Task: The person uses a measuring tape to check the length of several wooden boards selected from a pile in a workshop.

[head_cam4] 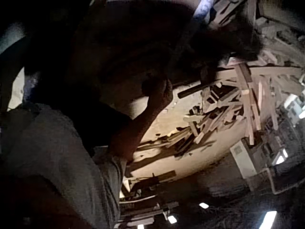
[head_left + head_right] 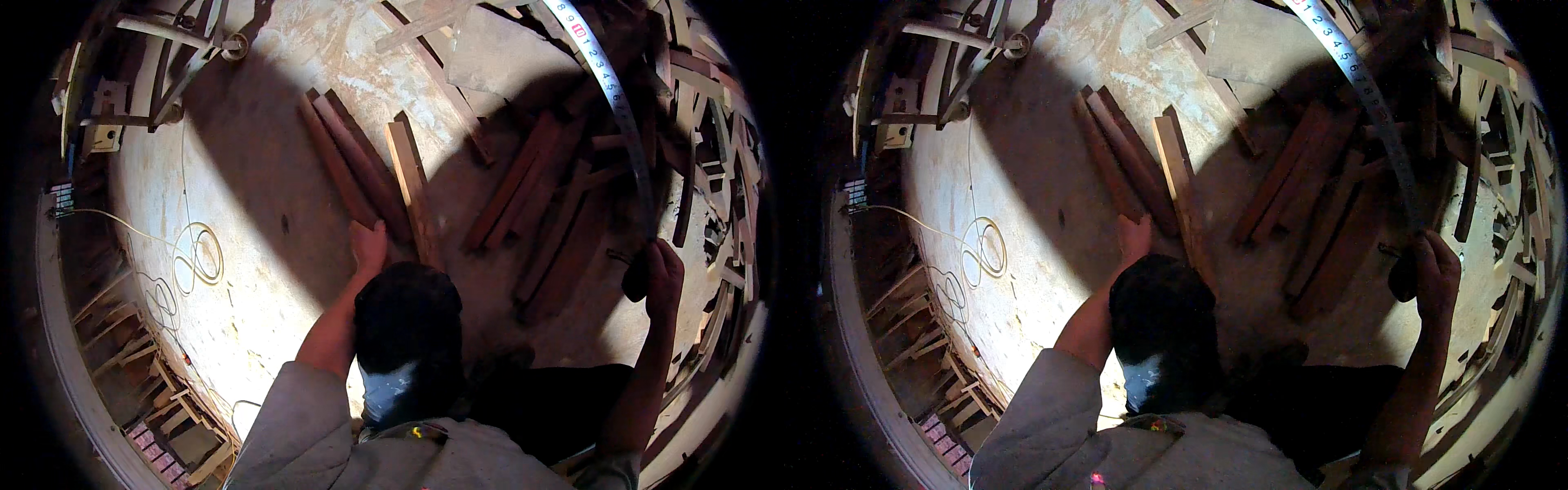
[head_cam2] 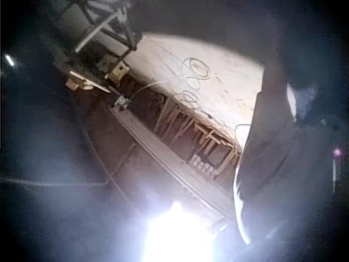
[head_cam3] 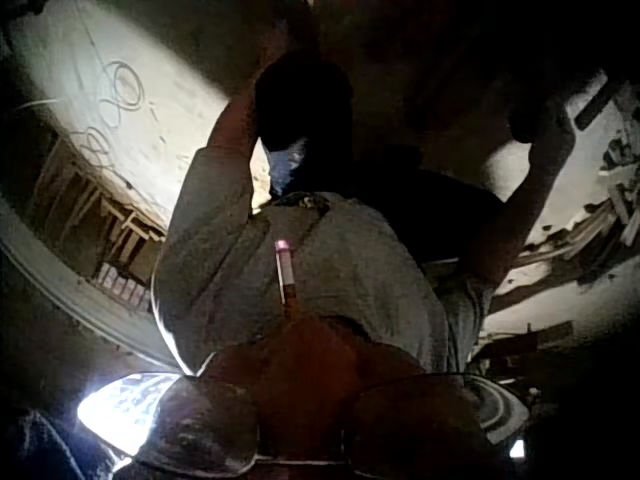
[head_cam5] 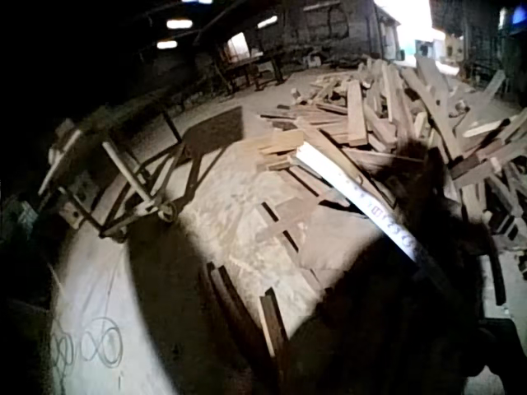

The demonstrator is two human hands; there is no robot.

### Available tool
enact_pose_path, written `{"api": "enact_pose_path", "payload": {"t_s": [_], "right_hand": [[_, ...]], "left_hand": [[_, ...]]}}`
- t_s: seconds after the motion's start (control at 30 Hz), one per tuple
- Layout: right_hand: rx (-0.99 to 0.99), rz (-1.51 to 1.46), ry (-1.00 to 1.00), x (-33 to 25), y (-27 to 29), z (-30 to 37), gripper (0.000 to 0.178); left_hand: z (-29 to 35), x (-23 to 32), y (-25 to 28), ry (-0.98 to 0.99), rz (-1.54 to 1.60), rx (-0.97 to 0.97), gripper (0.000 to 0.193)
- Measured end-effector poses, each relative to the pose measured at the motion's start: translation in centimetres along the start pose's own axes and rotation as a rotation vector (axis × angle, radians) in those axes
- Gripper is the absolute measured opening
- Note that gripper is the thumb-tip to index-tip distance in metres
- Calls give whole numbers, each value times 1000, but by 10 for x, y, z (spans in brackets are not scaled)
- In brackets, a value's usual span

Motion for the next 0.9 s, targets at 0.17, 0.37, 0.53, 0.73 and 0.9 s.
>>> {"api": "enact_pose_path", "payload": {"t_s": [0.17,0.37,0.53,0.73,0.9], "right_hand": [[-11,-44,-20,0,0,2,19],[11,31,28,1,5,4,20],[13,96,24,-16,5,17,21],[8,107,8,-17,11,23,21],[18,-1,-23,-19,6,27,20]], "left_hand": [[-12,-18,-36,57,-43,-254,67],[-30,19,-32,-92,-74,52,90],[-34,48,-43,107,-161,-208,99],[-56,70,-35,-63,-185,-172,91],[-16,118,-17,-401,-226,-147,74]]}}
Point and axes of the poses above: each hand's wrist, its own z-axis away from the middle knuckle, its own y-axis out of the back of the hand, x = y × z, the point moved 9 cm from there along -z, towards the middle knuckle, and after that the axes turned 5 degrees about y, right-handed, at the moved point
